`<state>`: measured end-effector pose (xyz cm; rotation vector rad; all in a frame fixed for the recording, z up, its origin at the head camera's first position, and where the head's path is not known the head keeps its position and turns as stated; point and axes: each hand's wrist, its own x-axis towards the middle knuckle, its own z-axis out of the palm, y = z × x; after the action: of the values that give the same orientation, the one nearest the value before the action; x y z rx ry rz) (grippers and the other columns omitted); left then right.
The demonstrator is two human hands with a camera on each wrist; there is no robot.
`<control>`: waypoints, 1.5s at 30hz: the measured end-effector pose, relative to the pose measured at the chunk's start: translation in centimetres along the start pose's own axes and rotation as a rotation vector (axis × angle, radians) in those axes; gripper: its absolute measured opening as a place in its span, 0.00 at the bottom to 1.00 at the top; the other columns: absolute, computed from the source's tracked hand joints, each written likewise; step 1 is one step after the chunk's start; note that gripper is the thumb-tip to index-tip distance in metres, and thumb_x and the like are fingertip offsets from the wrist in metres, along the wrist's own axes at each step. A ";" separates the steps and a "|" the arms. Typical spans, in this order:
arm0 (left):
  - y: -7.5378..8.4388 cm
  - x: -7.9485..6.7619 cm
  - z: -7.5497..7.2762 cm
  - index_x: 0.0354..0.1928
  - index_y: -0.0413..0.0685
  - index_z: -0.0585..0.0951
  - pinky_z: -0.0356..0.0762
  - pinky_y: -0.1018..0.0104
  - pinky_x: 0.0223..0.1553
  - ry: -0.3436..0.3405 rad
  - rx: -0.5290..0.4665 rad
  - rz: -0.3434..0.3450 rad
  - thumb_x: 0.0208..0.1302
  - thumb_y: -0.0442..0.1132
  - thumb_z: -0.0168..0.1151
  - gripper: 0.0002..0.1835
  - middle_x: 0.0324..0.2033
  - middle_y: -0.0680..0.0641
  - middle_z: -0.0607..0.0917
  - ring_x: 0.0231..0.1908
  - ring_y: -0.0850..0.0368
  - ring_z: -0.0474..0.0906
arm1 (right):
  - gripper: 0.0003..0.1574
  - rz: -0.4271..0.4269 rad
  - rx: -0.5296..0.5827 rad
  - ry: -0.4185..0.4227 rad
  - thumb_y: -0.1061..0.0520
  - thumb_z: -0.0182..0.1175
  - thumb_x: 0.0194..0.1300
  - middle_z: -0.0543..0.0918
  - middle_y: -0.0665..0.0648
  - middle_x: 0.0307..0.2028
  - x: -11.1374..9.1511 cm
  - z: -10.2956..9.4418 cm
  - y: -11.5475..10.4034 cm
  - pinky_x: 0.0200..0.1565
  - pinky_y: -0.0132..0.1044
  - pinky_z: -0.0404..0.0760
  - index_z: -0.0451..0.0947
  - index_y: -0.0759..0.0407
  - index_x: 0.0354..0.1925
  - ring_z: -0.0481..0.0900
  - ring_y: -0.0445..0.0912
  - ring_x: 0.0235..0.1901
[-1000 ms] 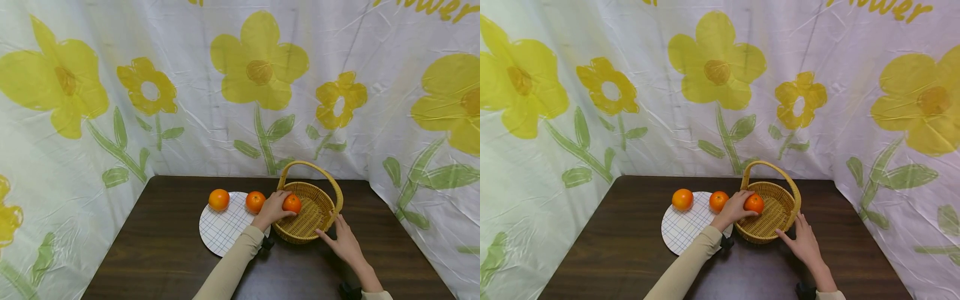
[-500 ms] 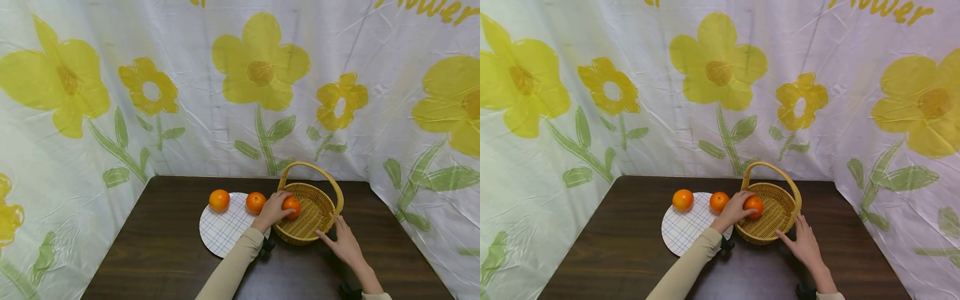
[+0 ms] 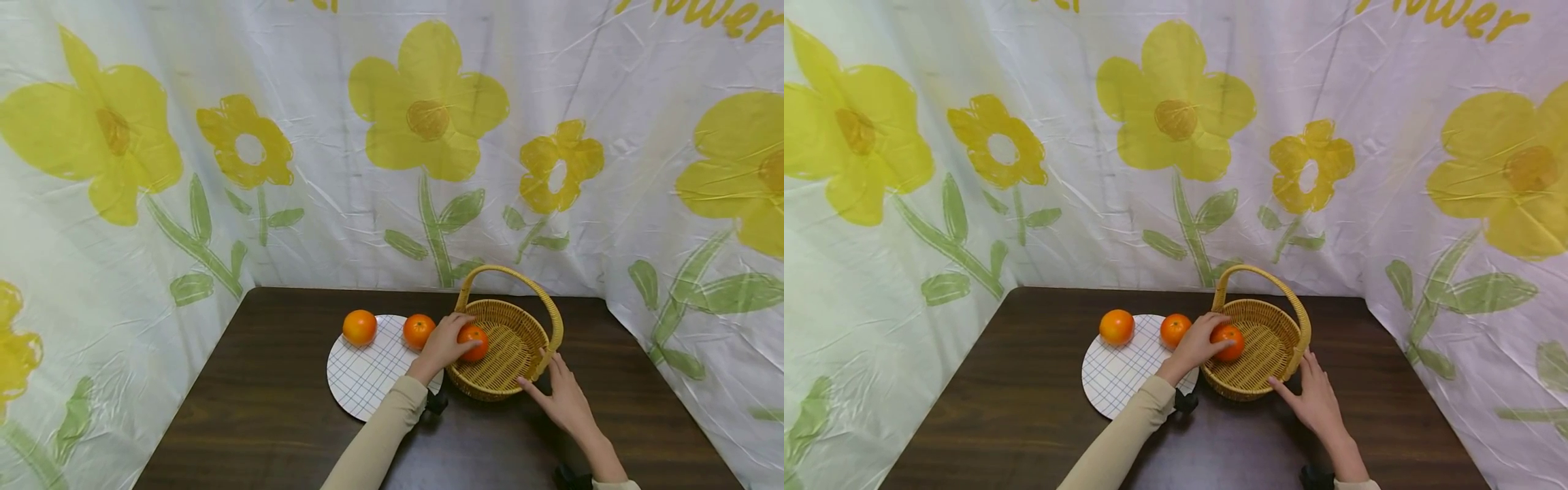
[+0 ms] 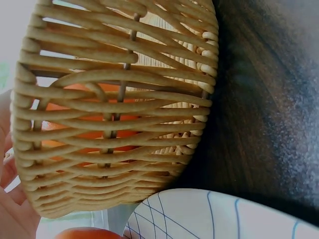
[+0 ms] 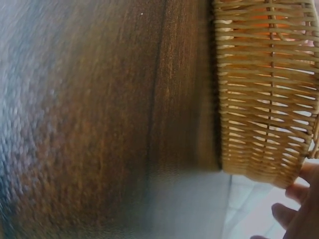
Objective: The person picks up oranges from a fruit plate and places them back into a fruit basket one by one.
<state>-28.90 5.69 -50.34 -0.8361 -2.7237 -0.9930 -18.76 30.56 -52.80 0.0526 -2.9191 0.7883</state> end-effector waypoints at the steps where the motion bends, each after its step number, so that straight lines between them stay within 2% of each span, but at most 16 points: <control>1: 0.0 -0.1 0.0 0.61 0.55 0.72 0.72 0.61 0.54 0.002 -0.006 0.002 0.60 0.55 0.59 0.28 0.57 0.52 0.74 0.56 0.55 0.70 | 0.56 0.004 -0.001 -0.004 0.32 0.53 0.60 0.46 0.75 0.68 0.0 0.0 0.0 0.59 0.69 0.50 0.45 0.60 0.72 0.50 0.73 0.63; 8: -0.2 -0.6 -0.3 0.61 0.56 0.72 0.71 0.62 0.56 0.018 -0.043 0.012 0.61 0.55 0.59 0.27 0.57 0.53 0.73 0.58 0.56 0.69 | 0.55 0.017 -0.009 -0.018 0.31 0.52 0.61 0.45 0.75 0.68 -0.1 0.0 -0.2 0.57 0.70 0.50 0.44 0.59 0.72 0.49 0.74 0.63; 16: -0.5 -1.2 -0.6 0.61 0.55 0.73 0.70 0.62 0.56 0.027 -0.057 0.024 0.62 0.54 0.58 0.26 0.57 0.53 0.74 0.57 0.56 0.69 | 0.55 0.011 -0.014 -0.002 0.31 0.52 0.61 0.45 0.75 0.68 -0.1 -0.1 -0.2 0.52 0.72 0.57 0.44 0.58 0.72 0.50 0.73 0.63; 28: -1.1 -2.7 -1.4 0.61 0.50 0.72 0.69 0.59 0.58 0.035 -0.115 0.021 0.62 0.52 0.59 0.27 0.60 0.49 0.71 0.60 0.54 0.69 | 0.55 0.004 0.001 0.017 0.32 0.53 0.61 0.46 0.73 0.69 -0.1 0.2 0.1 0.51 0.71 0.59 0.44 0.59 0.72 0.51 0.71 0.63; 35: -1.5 -3.6 -1.9 0.60 0.48 0.73 0.72 0.61 0.55 0.082 -0.123 0.040 0.61 0.51 0.60 0.27 0.56 0.51 0.74 0.56 0.55 0.72 | 0.54 -0.021 -0.015 0.047 0.32 0.53 0.61 0.48 0.71 0.69 -0.2 0.4 0.3 0.50 0.69 0.61 0.45 0.59 0.72 0.54 0.70 0.62; 37: -1.7 -3.9 -1.9 0.60 0.48 0.73 0.74 0.64 0.52 0.087 -0.123 0.043 0.61 0.51 0.60 0.26 0.56 0.51 0.75 0.54 0.55 0.73 | 0.54 -0.026 -0.019 0.054 0.33 0.53 0.62 0.48 0.71 0.69 -0.2 0.5 0.3 0.50 0.69 0.62 0.45 0.59 0.72 0.54 0.70 0.62; 41: -2.2 -4.4 -2.2 0.60 0.46 0.73 0.76 0.69 0.41 0.085 -0.149 0.048 0.62 0.49 0.60 0.26 0.56 0.50 0.75 0.45 0.53 0.76 | 0.54 -0.032 -0.030 0.062 0.33 0.52 0.62 0.48 0.71 0.69 -0.3 0.7 0.4 0.50 0.69 0.61 0.44 0.59 0.72 0.54 0.70 0.62; 45: -2.7 -4.9 -2.7 0.61 0.49 0.72 0.76 0.65 0.46 0.089 -0.145 0.026 0.62 0.50 0.59 0.26 0.57 0.49 0.74 0.49 0.52 0.75 | 0.54 -0.037 -0.051 0.075 0.32 0.52 0.62 0.49 0.71 0.68 -0.3 0.7 0.4 0.51 0.68 0.62 0.45 0.60 0.72 0.55 0.70 0.62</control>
<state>-26.43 0.06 -51.16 -0.8261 -2.5857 -1.2036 -18.57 30.53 -53.64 0.0715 -2.8572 0.6950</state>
